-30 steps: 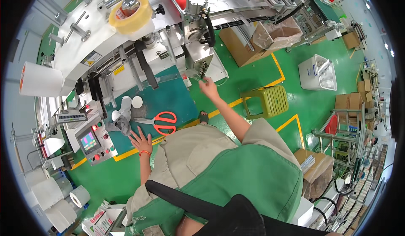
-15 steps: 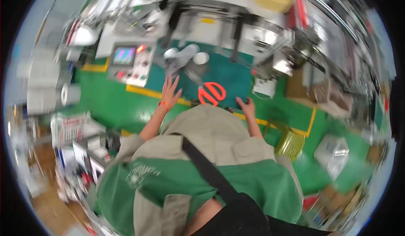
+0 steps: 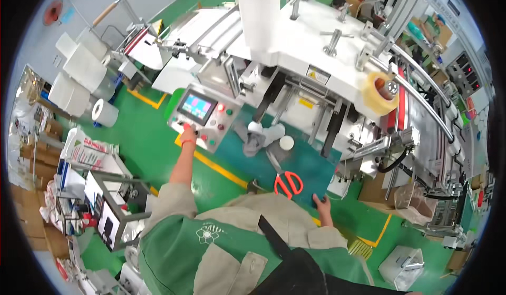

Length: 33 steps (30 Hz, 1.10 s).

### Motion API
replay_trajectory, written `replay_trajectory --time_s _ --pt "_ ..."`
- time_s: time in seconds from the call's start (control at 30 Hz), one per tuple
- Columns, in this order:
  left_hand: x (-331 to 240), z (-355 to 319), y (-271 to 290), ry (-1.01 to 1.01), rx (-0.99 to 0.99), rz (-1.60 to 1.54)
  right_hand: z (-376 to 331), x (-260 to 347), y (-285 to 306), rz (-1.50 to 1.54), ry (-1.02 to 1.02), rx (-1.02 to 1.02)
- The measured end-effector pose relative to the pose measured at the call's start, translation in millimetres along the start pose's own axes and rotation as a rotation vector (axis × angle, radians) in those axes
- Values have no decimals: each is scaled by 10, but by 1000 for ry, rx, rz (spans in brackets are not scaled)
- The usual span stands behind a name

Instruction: The person operates an industrial machine using its control panel touchscreen and buttons. The person then gathers, aligns, and stacks circular cutout discs from a collection box by hand.

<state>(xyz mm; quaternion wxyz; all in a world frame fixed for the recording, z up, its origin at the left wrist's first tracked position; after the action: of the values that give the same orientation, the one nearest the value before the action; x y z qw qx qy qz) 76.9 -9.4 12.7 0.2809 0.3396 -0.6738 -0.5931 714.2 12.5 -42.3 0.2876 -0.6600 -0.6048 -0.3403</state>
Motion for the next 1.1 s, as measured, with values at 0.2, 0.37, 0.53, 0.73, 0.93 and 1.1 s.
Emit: replay_trajectory --time_s 0.2,0.37,0.53,0.73,0.93,1.1 --pt "95 27 161 -293 -85 350 46 -82 16 70 1 -17" --pt "155 70 36 -194 -122 364 48 90 -112 40 9 0" --pt "-798 -866 179 -466 -528 -238 79 -32 7 16 58 25" --pt "-1647 -2249 -18 -975 -378 -239 -9 754 -284 -302 190 -31" --pt "-1912 -2257 -1160 -1171 -995 650 107 453 -550 -175 599 -271" --pt "-2096 -2360 -882 -1075 -940 468 29 504 -539 -203 679 -338"
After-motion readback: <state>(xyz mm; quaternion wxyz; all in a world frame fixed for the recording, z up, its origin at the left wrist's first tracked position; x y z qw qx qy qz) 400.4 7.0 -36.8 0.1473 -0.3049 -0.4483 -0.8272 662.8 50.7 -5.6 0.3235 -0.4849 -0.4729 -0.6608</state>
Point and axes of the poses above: each hand's wrist, its own z-axis towards the middle knuckle, its own y-axis out of the back of the hand, x = y × z, the point moved 1 cm from there along z, towards the middle knuckle, and after that the axes turned 14 degrees about z, right-handed, at the moved point
